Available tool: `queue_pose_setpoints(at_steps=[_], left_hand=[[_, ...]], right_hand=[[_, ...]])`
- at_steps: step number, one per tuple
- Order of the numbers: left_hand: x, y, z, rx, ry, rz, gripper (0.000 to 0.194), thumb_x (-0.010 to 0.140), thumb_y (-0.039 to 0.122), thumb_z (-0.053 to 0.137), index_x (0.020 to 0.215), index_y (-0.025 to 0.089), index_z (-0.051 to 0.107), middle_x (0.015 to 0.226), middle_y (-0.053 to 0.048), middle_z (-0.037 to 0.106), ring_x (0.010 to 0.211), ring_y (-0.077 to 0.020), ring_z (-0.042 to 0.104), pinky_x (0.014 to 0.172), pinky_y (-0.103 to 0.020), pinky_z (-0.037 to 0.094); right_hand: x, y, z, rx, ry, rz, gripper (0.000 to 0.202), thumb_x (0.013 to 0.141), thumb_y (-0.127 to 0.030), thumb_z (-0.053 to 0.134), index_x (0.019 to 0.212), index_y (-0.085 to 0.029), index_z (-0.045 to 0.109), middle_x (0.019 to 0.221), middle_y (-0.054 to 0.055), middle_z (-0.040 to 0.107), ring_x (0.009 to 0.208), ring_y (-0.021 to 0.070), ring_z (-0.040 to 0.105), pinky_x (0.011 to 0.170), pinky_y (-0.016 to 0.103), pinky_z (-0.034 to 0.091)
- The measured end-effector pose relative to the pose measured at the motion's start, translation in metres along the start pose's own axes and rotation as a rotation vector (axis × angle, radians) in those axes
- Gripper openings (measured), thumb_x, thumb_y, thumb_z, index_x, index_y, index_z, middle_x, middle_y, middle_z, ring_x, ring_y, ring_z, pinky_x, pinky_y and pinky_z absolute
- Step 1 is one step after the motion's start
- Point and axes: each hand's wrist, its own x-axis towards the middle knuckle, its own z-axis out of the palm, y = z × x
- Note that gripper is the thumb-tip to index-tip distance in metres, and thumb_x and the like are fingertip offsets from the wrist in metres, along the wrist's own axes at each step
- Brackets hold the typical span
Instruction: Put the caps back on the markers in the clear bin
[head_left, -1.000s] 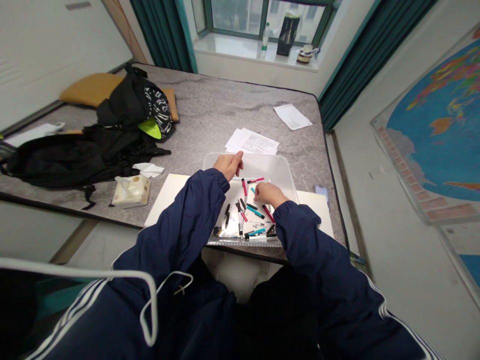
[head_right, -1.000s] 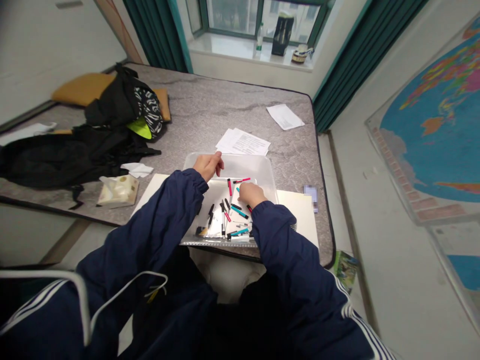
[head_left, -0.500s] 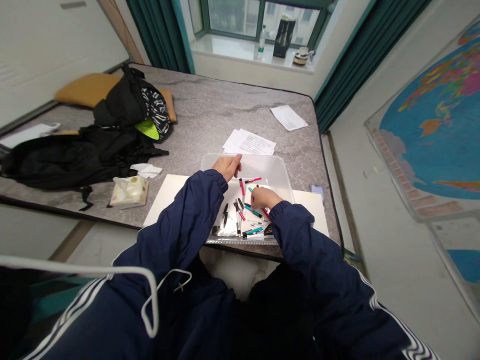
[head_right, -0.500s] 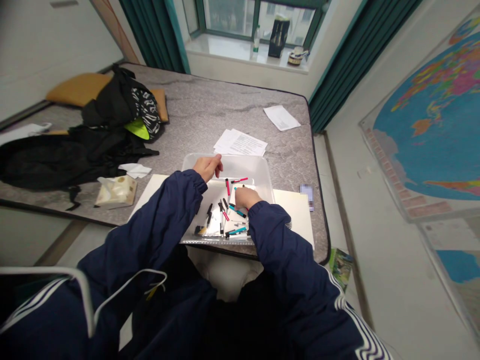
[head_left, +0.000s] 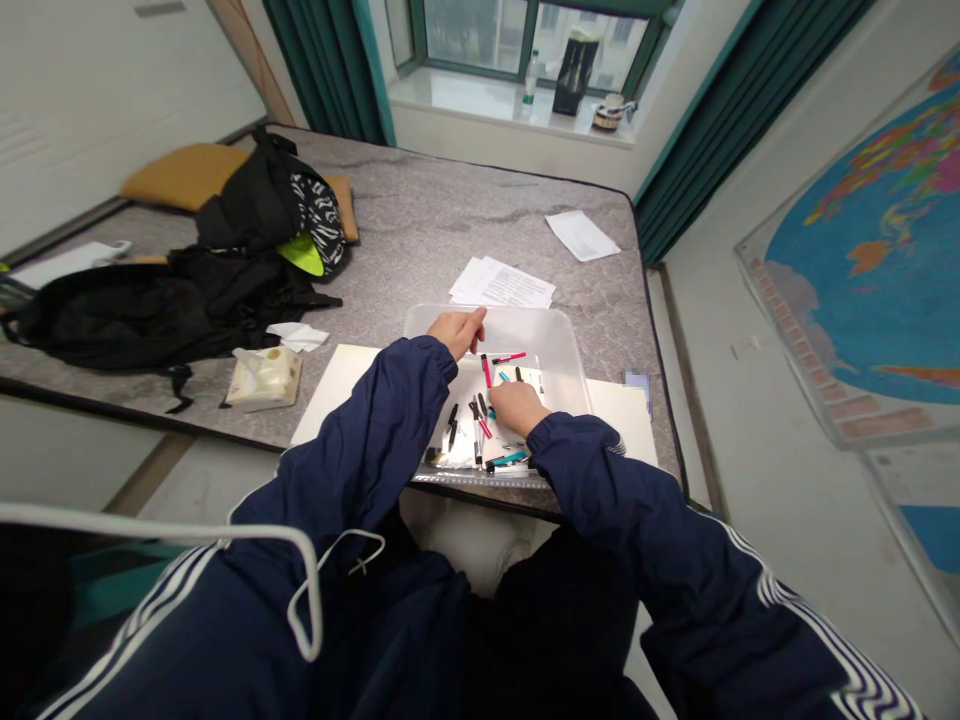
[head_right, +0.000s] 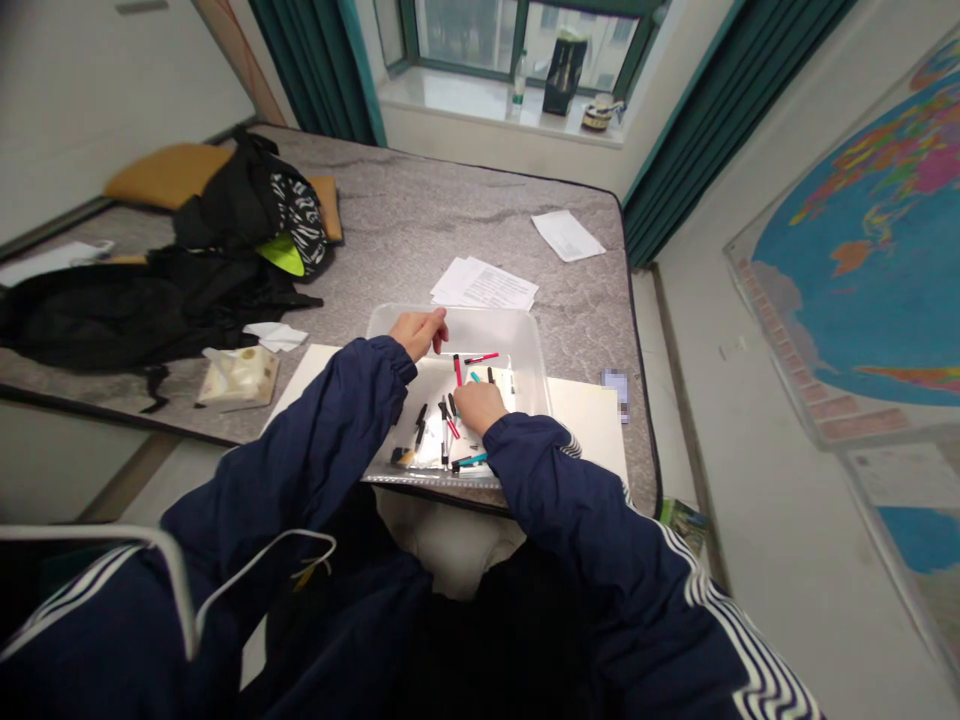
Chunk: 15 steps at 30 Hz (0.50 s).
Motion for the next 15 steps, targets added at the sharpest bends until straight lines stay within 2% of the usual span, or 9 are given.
queue_pose_setpoints(at_steps=[4, 11, 15], left_hand=[[-0.001, -0.001, 0.000, 0.004, -0.003, -0.002, 0.066, 0.097, 0.057, 0.024, 0.068, 0.018, 0.069, 0.056, -0.003, 0.067, 0.057, -0.0152, 0.062, 0.067, -0.027, 0.046], [0.001, -0.009, 0.006, 0.040, 0.013, 0.001, 0.066, 0.096, 0.058, 0.025, 0.066, 0.019, 0.069, 0.055, -0.003, 0.067, 0.059, -0.0161, 0.061, 0.069, -0.028, 0.045], [0.002, -0.011, 0.008, 0.067, 0.009, 0.003, 0.064, 0.096, 0.057, 0.027, 0.066, 0.019, 0.069, 0.056, -0.003, 0.068, 0.060, -0.0161, 0.062, 0.070, -0.027, 0.045]], right_hand=[[0.000, -0.004, 0.006, -0.042, 0.117, -0.020, 0.032, 0.090, -0.010, 0.047, 0.110, -0.008, 0.071, 0.108, 0.025, 0.069, 0.104, 0.0315, 0.068, 0.087, 0.038, 0.052], [0.002, 0.001, 0.005, -0.029, 0.069, -0.015, 0.033, 0.080, -0.013, 0.059, 0.111, -0.008, 0.071, 0.108, 0.025, 0.069, 0.103, 0.0332, 0.068, 0.088, 0.039, 0.052], [0.002, 0.006, 0.006, -0.022, 0.093, -0.008, 0.033, 0.082, -0.011, 0.055, 0.112, -0.007, 0.070, 0.110, 0.026, 0.068, 0.103, 0.0333, 0.067, 0.088, 0.039, 0.052]])
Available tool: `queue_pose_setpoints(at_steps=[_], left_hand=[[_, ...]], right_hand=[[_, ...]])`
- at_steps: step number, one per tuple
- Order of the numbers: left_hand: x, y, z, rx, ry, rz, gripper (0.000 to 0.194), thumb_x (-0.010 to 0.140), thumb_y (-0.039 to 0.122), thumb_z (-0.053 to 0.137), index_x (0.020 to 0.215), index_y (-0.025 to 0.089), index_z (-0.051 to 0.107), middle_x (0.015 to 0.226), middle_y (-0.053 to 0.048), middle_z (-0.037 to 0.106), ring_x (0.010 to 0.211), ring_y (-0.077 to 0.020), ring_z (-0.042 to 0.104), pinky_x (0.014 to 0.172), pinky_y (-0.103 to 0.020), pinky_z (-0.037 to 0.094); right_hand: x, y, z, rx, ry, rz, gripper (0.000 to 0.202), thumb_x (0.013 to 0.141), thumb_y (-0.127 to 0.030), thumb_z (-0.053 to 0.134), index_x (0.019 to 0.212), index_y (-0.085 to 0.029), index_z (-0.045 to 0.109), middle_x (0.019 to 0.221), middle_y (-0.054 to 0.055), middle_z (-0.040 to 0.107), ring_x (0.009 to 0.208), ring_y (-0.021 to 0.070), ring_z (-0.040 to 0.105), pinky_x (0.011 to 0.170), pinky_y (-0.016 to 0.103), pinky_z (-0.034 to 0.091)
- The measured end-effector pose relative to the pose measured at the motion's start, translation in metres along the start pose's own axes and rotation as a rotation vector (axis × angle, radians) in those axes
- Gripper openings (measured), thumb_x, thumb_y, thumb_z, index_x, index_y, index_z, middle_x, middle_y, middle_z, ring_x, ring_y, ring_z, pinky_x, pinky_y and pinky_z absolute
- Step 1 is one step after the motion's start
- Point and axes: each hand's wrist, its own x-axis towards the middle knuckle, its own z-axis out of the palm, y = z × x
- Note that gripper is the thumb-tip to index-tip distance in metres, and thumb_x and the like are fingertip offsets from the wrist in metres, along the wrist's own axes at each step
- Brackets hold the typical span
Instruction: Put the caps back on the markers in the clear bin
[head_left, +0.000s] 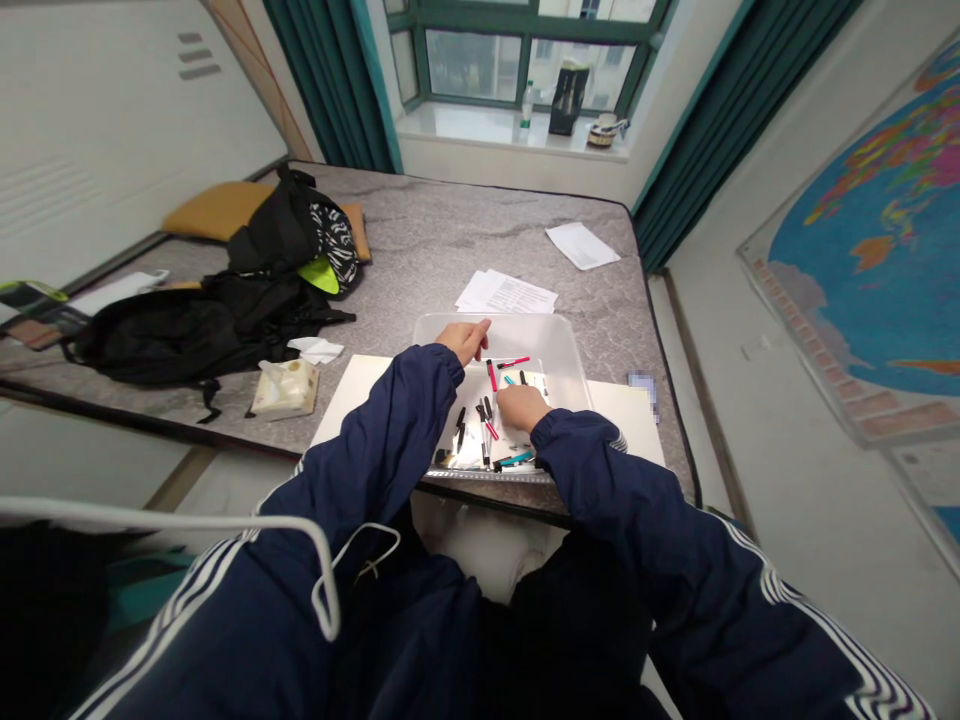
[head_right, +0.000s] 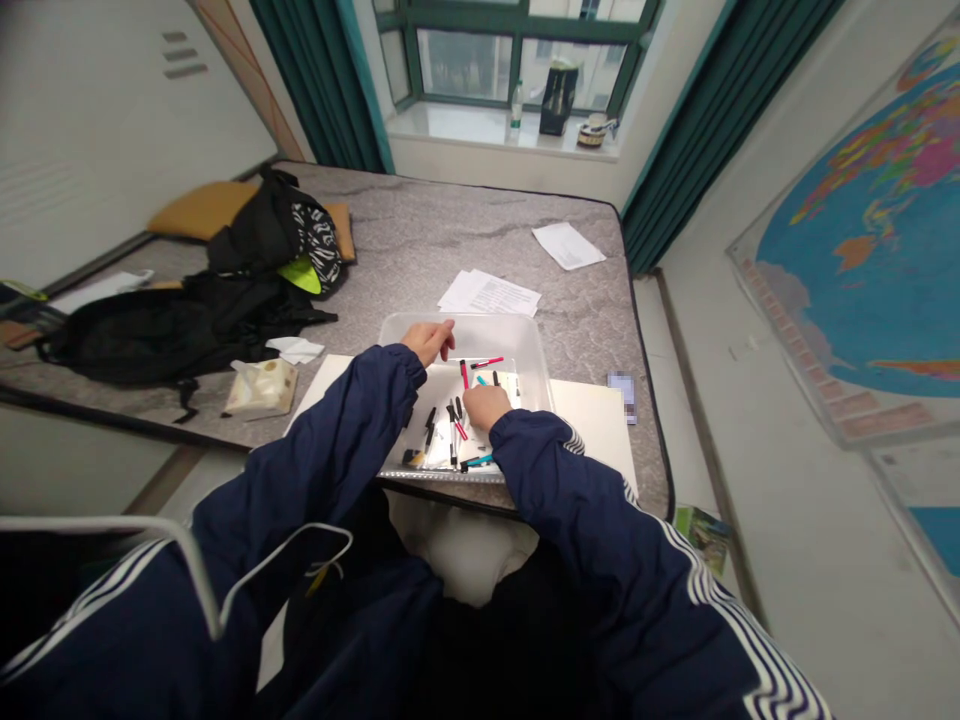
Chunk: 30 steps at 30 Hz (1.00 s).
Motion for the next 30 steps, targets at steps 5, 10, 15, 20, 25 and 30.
queue_pose_setpoints(at_steps=[5, 10, 15, 20, 25, 30], left_hand=[[0.000, 0.001, 0.002, 0.061, -0.007, 0.023, 0.061, 0.097, 0.054, 0.028, 0.069, 0.018, 0.069, 0.057, -0.002, 0.068, 0.061, -0.0156, 0.062, 0.068, -0.026, 0.044], [-0.004, 0.007, 0.000, 0.078, 0.017, 0.084, 0.059, 0.097, 0.053, 0.029, 0.072, 0.017, 0.069, 0.058, -0.002, 0.068, 0.060, -0.0145, 0.061, 0.066, -0.026, 0.043], [-0.016, 0.027, -0.004, 0.078, -0.006, 0.111, 0.048, 0.095, 0.047, 0.037, 0.077, 0.017, 0.070, 0.062, -0.002, 0.070, 0.060, -0.0138, 0.061, 0.066, -0.025, 0.043], [-0.028, 0.036, -0.002, 0.130, -0.042, 0.180, 0.035, 0.090, 0.043, 0.048, 0.083, 0.017, 0.071, 0.069, -0.001, 0.072, 0.062, -0.0137, 0.060, 0.065, -0.025, 0.043], [-0.031, 0.018, 0.005, 0.210, -0.100, 0.101, 0.029, 0.086, 0.042, 0.055, 0.090, 0.019, 0.073, 0.077, -0.002, 0.074, 0.064, -0.0140, 0.061, 0.066, -0.025, 0.043], [-0.037, 0.006, 0.017, 0.276, -0.205, -0.010, 0.038, 0.078, 0.046, 0.065, 0.104, 0.019, 0.074, 0.087, -0.003, 0.075, 0.070, -0.0155, 0.065, 0.067, -0.023, 0.044]], right_hand=[[0.003, 0.013, -0.002, 0.049, -0.002, 0.068, 0.033, 0.079, -0.020, 0.066, 0.111, -0.012, 0.070, 0.111, 0.022, 0.069, 0.105, 0.0333, 0.066, 0.086, 0.038, 0.052], [0.005, 0.017, -0.002, 0.070, -0.020, 0.116, 0.035, 0.075, -0.022, 0.072, 0.109, -0.013, 0.070, 0.112, 0.020, 0.069, 0.105, 0.0312, 0.067, 0.086, 0.035, 0.051], [0.006, 0.021, 0.003, 0.140, -0.005, 0.092, 0.029, 0.075, -0.026, 0.069, 0.101, -0.014, 0.072, 0.103, 0.018, 0.072, 0.098, 0.0280, 0.068, 0.079, 0.030, 0.050], [0.011, 0.030, 0.005, 0.302, 0.012, -0.014, 0.015, 0.074, -0.026, 0.068, 0.084, -0.016, 0.074, 0.086, 0.009, 0.074, 0.083, 0.0202, 0.069, 0.069, 0.022, 0.046], [0.013, 0.028, 0.002, 0.427, 0.076, -0.028, 0.011, 0.073, -0.024, 0.069, 0.079, -0.015, 0.070, 0.077, 0.007, 0.073, 0.074, 0.0175, 0.068, 0.065, 0.021, 0.046], [0.014, 0.027, -0.004, 0.753, 0.104, 0.028, 0.008, 0.074, -0.019, 0.070, 0.078, -0.015, 0.064, 0.068, 0.003, 0.071, 0.055, 0.0110, 0.063, 0.052, 0.017, 0.045]])
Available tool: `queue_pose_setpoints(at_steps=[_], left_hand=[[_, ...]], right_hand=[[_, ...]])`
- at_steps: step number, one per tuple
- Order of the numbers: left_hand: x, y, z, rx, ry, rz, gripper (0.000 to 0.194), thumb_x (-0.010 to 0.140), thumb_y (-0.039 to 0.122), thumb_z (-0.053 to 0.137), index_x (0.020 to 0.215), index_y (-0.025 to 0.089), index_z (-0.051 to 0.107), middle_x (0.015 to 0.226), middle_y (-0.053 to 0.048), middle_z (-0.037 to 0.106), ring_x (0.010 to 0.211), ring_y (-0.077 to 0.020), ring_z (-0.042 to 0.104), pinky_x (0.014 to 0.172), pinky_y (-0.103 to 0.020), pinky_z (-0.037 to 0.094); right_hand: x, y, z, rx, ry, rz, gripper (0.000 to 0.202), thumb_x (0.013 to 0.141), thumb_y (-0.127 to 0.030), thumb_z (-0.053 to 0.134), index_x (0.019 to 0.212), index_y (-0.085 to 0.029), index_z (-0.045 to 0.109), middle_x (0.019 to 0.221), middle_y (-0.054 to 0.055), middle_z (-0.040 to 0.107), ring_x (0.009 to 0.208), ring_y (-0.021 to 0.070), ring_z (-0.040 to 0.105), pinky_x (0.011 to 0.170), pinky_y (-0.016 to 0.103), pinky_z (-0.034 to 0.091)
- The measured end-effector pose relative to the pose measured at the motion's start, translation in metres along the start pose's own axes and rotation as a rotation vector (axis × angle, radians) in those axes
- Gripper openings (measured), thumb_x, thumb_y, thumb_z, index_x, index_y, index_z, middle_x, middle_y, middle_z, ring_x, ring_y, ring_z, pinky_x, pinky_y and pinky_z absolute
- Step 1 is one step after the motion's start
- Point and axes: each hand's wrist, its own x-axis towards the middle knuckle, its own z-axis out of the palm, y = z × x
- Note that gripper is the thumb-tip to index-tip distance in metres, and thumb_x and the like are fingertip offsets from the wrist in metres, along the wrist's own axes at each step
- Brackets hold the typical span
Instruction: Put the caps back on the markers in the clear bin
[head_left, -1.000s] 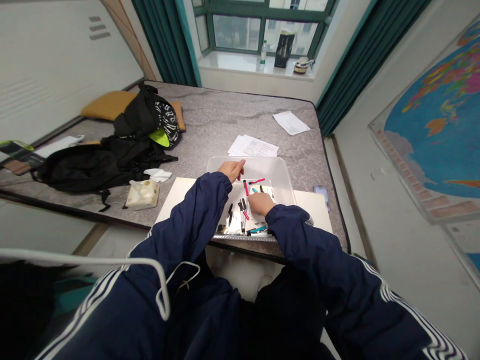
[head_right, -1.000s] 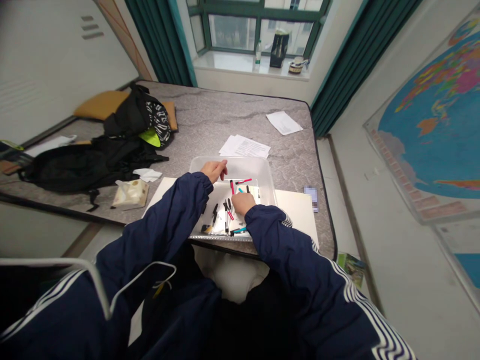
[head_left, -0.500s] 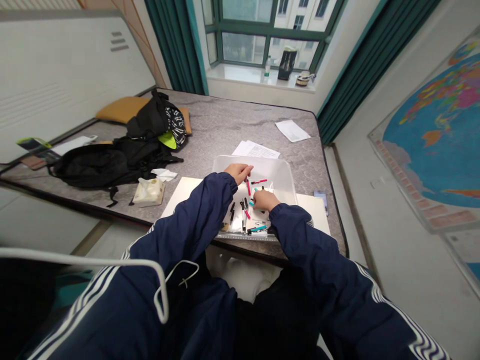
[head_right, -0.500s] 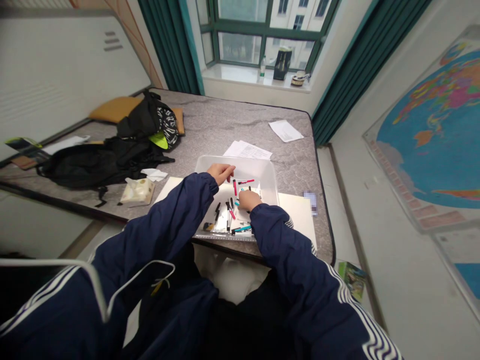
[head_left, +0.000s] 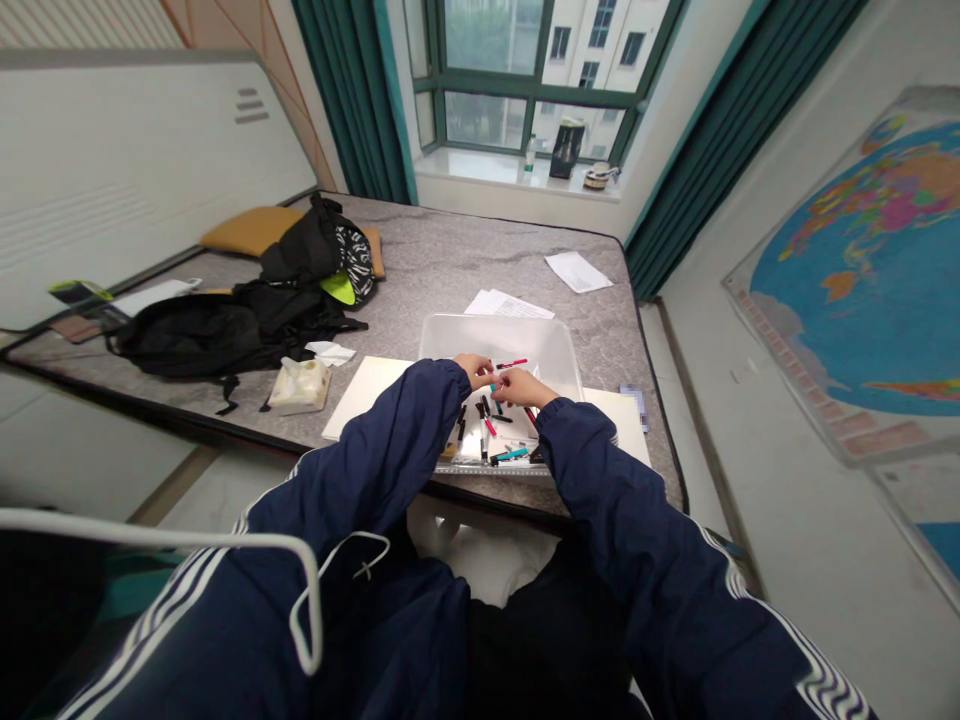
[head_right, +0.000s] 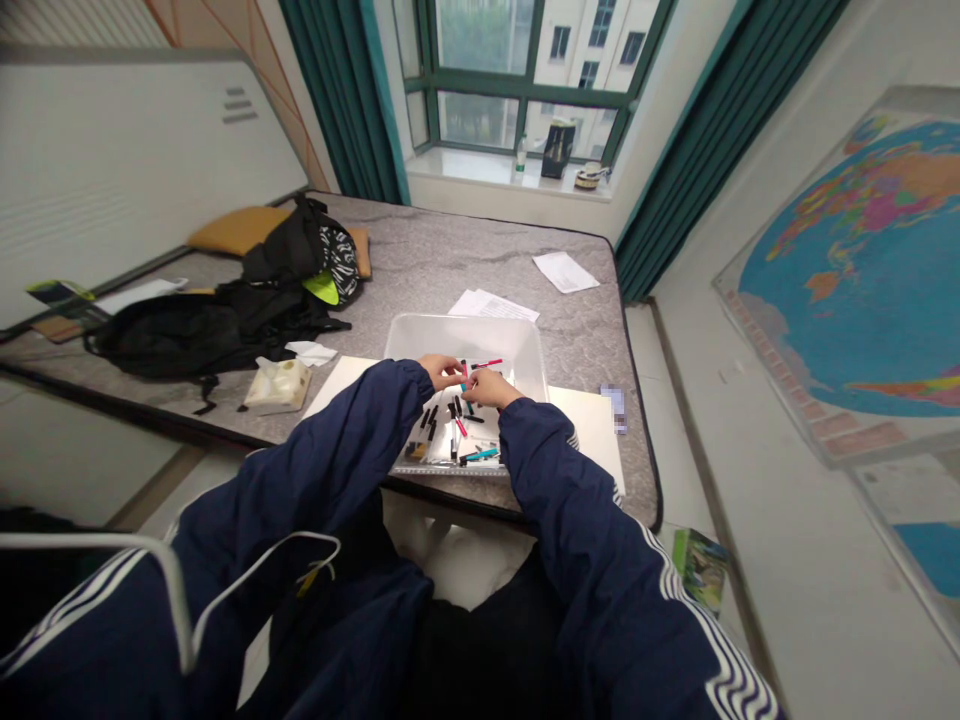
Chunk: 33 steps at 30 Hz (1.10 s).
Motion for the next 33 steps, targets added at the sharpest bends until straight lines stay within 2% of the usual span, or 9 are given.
queue_pose_setpoints(at_steps=[5, 8, 11, 14, 17, 21, 26, 30, 33], left_hand=[[-0.004, -0.001, 0.007, -0.140, -0.059, -0.158, 0.029, 0.083, 0.041, 0.060, 0.091, 0.018, 0.075, 0.080, -0.002, 0.074, 0.058, -0.0131, 0.066, 0.061, -0.022, 0.047], [-0.004, -0.001, 0.004, -0.285, -0.026, -0.153, 0.027, 0.084, 0.040, 0.058, 0.086, 0.017, 0.074, 0.076, -0.003, 0.073, 0.060, -0.0138, 0.068, 0.056, -0.021, 0.046], [-0.002, -0.001, 0.000, -0.366, 0.067, -0.165, 0.025, 0.083, 0.039, 0.061, 0.085, 0.016, 0.071, 0.076, -0.004, 0.073, 0.062, -0.0143, 0.069, 0.052, -0.020, 0.045], [-0.001, 0.000, -0.003, -0.451, 0.181, -0.195, 0.020, 0.086, 0.033, 0.057, 0.086, 0.016, 0.067, 0.084, -0.005, 0.075, 0.058, -0.0114, 0.067, 0.053, -0.019, 0.047], [-0.002, 0.002, -0.003, -0.492, 0.238, -0.195, 0.017, 0.088, 0.030, 0.053, 0.089, 0.017, 0.064, 0.088, -0.004, 0.076, 0.057, -0.0092, 0.065, 0.058, -0.020, 0.051], [-0.004, 0.002, 0.000, -0.367, 0.257, -0.105, 0.017, 0.087, 0.031, 0.053, 0.089, 0.018, 0.064, 0.084, -0.003, 0.076, 0.064, -0.0114, 0.067, 0.067, -0.022, 0.052], [-0.005, -0.002, 0.003, -0.218, 0.229, -0.011, 0.019, 0.085, 0.035, 0.054, 0.085, 0.019, 0.065, 0.084, -0.004, 0.075, 0.068, -0.0150, 0.067, 0.071, -0.026, 0.052], [-0.003, -0.004, 0.004, -0.226, 0.273, -0.015, 0.021, 0.087, 0.035, 0.053, 0.089, 0.018, 0.065, 0.085, -0.004, 0.075, 0.069, -0.0149, 0.067, 0.071, -0.025, 0.052], [-0.002, -0.003, 0.004, -0.256, 0.271, -0.017, 0.020, 0.088, 0.035, 0.054, 0.091, 0.018, 0.064, 0.087, -0.005, 0.075, 0.069, -0.0147, 0.068, 0.071, -0.025, 0.052]], right_hand=[[0.001, -0.007, -0.005, 0.279, 0.032, -0.045, 0.009, 0.078, -0.018, 0.069, 0.075, -0.013, 0.062, 0.069, 0.003, 0.069, 0.053, 0.0082, 0.059, 0.046, 0.015, 0.042], [0.001, -0.010, -0.011, 0.367, 0.068, -0.073, 0.008, 0.079, -0.019, 0.070, 0.081, -0.013, 0.064, 0.070, 0.003, 0.068, 0.056, 0.0084, 0.060, 0.046, 0.015, 0.043], [0.000, -0.010, -0.016, 0.406, 0.079, -0.069, 0.014, 0.080, -0.024, 0.072, 0.087, -0.013, 0.065, 0.075, 0.003, 0.070, 0.058, 0.0087, 0.061, 0.048, 0.015, 0.045], [0.000, -0.007, -0.015, 0.265, 0.017, -0.029, 0.015, 0.079, -0.025, 0.074, 0.084, -0.013, 0.065, 0.074, 0.004, 0.070, 0.058, 0.0096, 0.062, 0.050, 0.016, 0.045], [-0.002, -0.002, -0.006, -0.071, -0.084, -0.016, 0.016, 0.073, -0.022, 0.078, 0.075, -0.013, 0.065, 0.066, 0.003, 0.068, 0.057, 0.0107, 0.062, 0.052, 0.018, 0.043], [-0.007, 0.003, 0.010, -0.387, -0.253, -0.062, 0.015, 0.065, -0.019, 0.081, 0.069, -0.015, 0.067, 0.064, 0.002, 0.068, 0.062, 0.0134, 0.064, 0.055, 0.019, 0.041], [-0.010, 0.000, 0.022, -0.488, -0.351, -0.209, 0.013, 0.065, -0.018, 0.078, 0.076, -0.018, 0.071, 0.076, 0.003, 0.072, 0.073, 0.0160, 0.066, 0.062, 0.020, 0.042], [-0.011, -0.003, 0.028, -0.585, -0.337, -0.241, 0.023, 0.061, -0.020, 0.081, 0.083, -0.020, 0.074, 0.083, 0.005, 0.073, 0.083, 0.0202, 0.068, 0.068, 0.021, 0.044], [-0.011, -0.002, 0.031, -0.621, -0.319, -0.254, 0.018, 0.065, -0.018, 0.077, 0.083, -0.019, 0.075, 0.084, 0.008, 0.074, 0.085, 0.0221, 0.068, 0.069, 0.022, 0.044]])
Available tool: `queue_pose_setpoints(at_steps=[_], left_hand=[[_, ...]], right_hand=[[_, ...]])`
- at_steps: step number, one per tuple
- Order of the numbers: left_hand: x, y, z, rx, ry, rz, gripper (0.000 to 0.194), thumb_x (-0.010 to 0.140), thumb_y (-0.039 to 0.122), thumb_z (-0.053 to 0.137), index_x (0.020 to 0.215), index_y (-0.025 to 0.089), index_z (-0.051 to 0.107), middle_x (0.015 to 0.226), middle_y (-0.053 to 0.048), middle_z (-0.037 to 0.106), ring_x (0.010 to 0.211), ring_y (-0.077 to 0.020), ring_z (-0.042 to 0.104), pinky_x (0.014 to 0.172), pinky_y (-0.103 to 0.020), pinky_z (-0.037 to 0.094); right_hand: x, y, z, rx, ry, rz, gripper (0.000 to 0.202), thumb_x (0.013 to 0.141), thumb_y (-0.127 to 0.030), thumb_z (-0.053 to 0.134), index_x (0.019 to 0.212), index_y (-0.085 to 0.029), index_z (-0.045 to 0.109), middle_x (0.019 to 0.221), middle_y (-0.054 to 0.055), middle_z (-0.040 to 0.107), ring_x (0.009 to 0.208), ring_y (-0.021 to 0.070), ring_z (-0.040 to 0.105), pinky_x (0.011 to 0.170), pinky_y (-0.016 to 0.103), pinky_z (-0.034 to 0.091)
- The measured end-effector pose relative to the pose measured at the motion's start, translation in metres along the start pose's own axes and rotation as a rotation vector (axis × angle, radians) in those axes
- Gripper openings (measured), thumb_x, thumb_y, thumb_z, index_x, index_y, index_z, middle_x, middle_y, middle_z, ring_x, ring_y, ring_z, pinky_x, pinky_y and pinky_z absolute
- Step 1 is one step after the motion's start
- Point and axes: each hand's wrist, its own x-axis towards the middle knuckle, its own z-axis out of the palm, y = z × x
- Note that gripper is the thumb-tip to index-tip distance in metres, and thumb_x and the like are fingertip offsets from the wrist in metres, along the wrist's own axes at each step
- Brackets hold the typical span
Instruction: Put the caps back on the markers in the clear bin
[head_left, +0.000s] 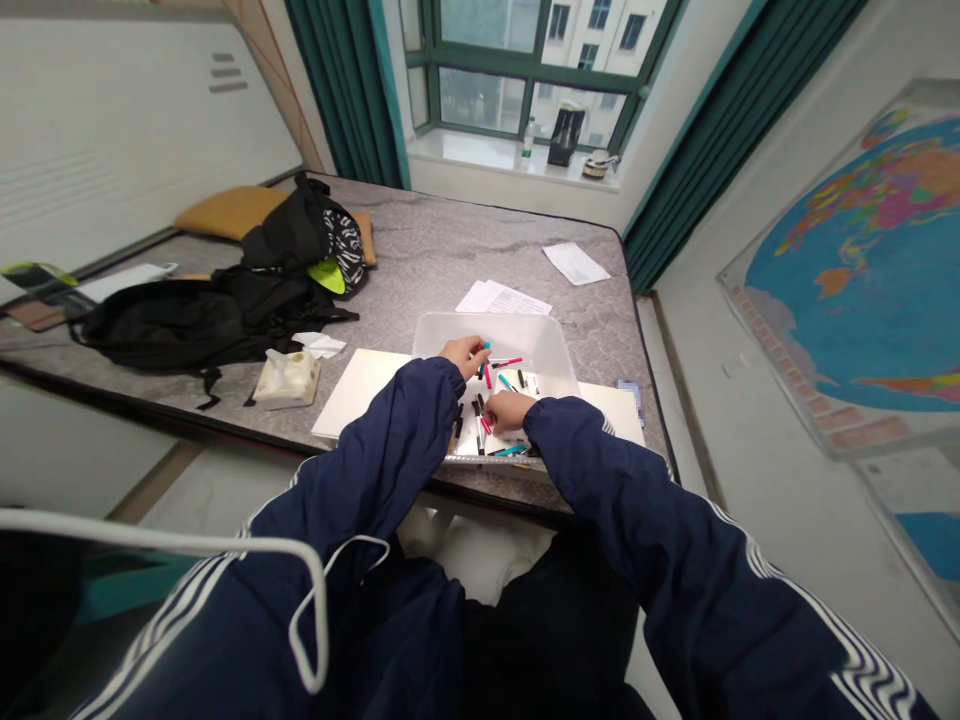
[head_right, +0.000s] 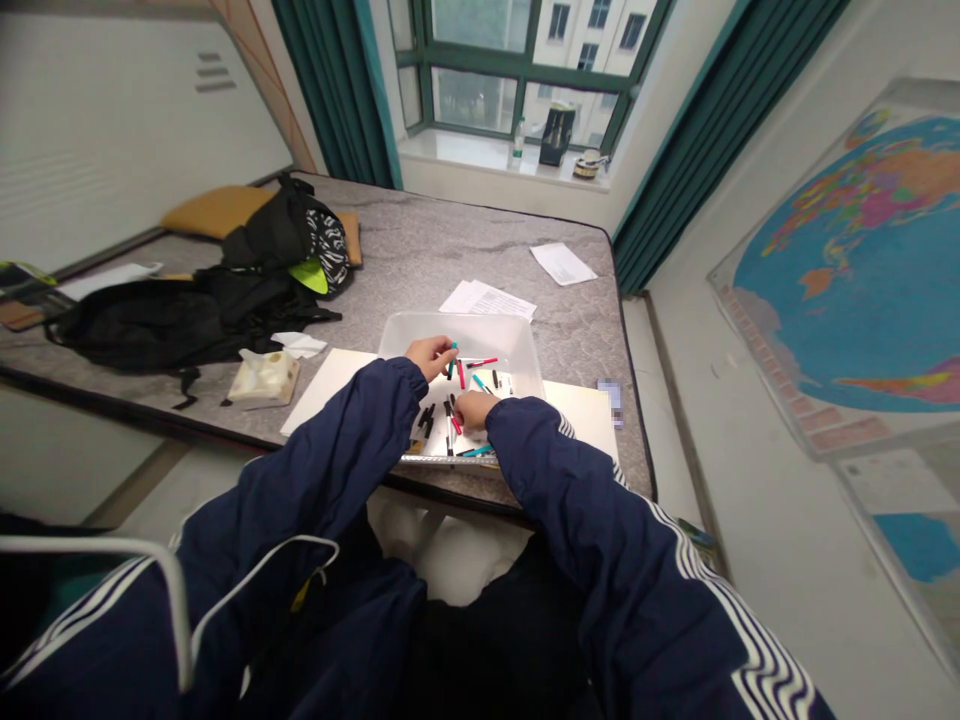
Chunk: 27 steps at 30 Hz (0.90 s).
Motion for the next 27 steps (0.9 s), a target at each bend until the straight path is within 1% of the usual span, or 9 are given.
queue_pose_setpoints(at_steps=[3, 7, 10, 12, 15, 19, 21, 23, 27], left_hand=[[0.001, 0.001, 0.000, -0.061, -0.032, -0.035, 0.017, 0.089, 0.031, 0.053, 0.093, 0.017, 0.063, 0.089, -0.004, 0.075, 0.066, -0.0131, 0.068, 0.068, -0.024, 0.053], [0.002, 0.001, 0.001, -0.141, -0.048, -0.073, 0.015, 0.090, 0.029, 0.052, 0.095, 0.017, 0.060, 0.090, -0.004, 0.075, 0.061, -0.0111, 0.067, 0.063, -0.022, 0.053], [0.004, 0.000, 0.003, -0.178, -0.048, -0.099, 0.016, 0.091, 0.030, 0.052, 0.095, 0.017, 0.060, 0.091, -0.005, 0.076, 0.060, -0.0104, 0.067, 0.061, -0.021, 0.053], [0.004, 0.000, 0.003, -0.191, -0.054, -0.112, 0.017, 0.091, 0.031, 0.052, 0.095, 0.017, 0.060, 0.092, -0.005, 0.076, 0.060, -0.0103, 0.067, 0.060, -0.021, 0.053], [0.004, 0.001, 0.004, -0.196, -0.060, -0.119, 0.018, 0.091, 0.031, 0.051, 0.095, 0.017, 0.061, 0.092, -0.005, 0.076, 0.061, -0.0109, 0.068, 0.060, -0.022, 0.053], [0.003, 0.001, 0.004, -0.160, -0.059, -0.113, 0.018, 0.089, 0.028, 0.051, 0.097, 0.017, 0.063, 0.093, -0.005, 0.076, 0.066, -0.0122, 0.069, 0.062, -0.023, 0.053], [0.002, 0.002, 0.004, -0.131, -0.056, -0.094, 0.018, 0.088, 0.027, 0.051, 0.097, 0.018, 0.064, 0.092, -0.004, 0.076, 0.071, -0.0133, 0.070, 0.065, -0.023, 0.053], [0.001, 0.004, 0.002, -0.091, -0.054, -0.060, 0.018, 0.086, 0.027, 0.053, 0.095, 0.018, 0.066, 0.091, -0.004, 0.076, 0.076, -0.0145, 0.070, 0.069, -0.024, 0.053], [-0.002, 0.009, 0.000, -0.059, -0.044, -0.010, 0.017, 0.079, 0.021, 0.055, 0.090, 0.018, 0.067, 0.085, -0.003, 0.076, 0.076, -0.0148, 0.068, 0.076, -0.026, 0.051]], right_hand=[[0.001, 0.000, 0.001, 0.012, 0.012, 0.002, 0.012, 0.068, -0.015, 0.072, 0.079, -0.018, 0.075, 0.081, 0.009, 0.074, 0.083, 0.0220, 0.069, 0.069, 0.023, 0.045], [0.000, 0.002, 0.000, 0.039, 0.027, -0.006, 0.009, 0.066, -0.017, 0.072, 0.076, -0.017, 0.074, 0.077, 0.009, 0.073, 0.081, 0.0231, 0.069, 0.068, 0.024, 0.046], [-0.004, 0.006, -0.009, 0.163, 0.093, 0.016, 0.006, 0.067, -0.015, 0.071, 0.073, -0.015, 0.071, 0.073, 0.007, 0.072, 0.075, 0.0201, 0.069, 0.066, 0.022, 0.047], [-0.008, 0.009, -0.017, 0.337, 0.187, 0.056, 0.006, 0.070, -0.012, 0.069, 0.076, -0.014, 0.069, 0.072, 0.005, 0.071, 0.067, 0.0159, 0.068, 0.063, 0.020, 0.048], [-0.012, 0.016, -0.030, 0.578, 0.391, 0.125, 0.012, 0.076, -0.010, 0.064, 0.086, -0.013, 0.068, 0.075, 0.004, 0.072, 0.060, 0.0120, 0.066, 0.059, 0.019, 0.049], [-0.013, 0.025, -0.038, 0.599, 0.692, 0.172, 0.025, 0.079, -0.013, 0.062, 0.103, -0.014, 0.070, 0.083, 0.003, 0.073, 0.070, 0.0123, 0.068, 0.072, 0.021, 0.052], [-0.012, 0.028, -0.038, 0.595, 0.760, 0.193, 0.026, 0.082, -0.016, 0.060, 0.106, -0.016, 0.071, 0.087, 0.004, 0.073, 0.074, 0.0133, 0.068, 0.077, 0.024, 0.052], [-0.011, 0.031, -0.037, 0.623, 0.785, 0.199, 0.024, 0.085, -0.018, 0.057, 0.104, -0.016, 0.071, 0.088, 0.005, 0.073, 0.076, 0.0142, 0.068, 0.079, 0.025, 0.053], [-0.010, 0.032, -0.037, 0.726, 0.857, 0.208, 0.022, 0.085, -0.018, 0.056, 0.103, -0.016, 0.068, 0.088, 0.005, 0.072, 0.074, 0.0137, 0.068, 0.071, 0.024, 0.055]])
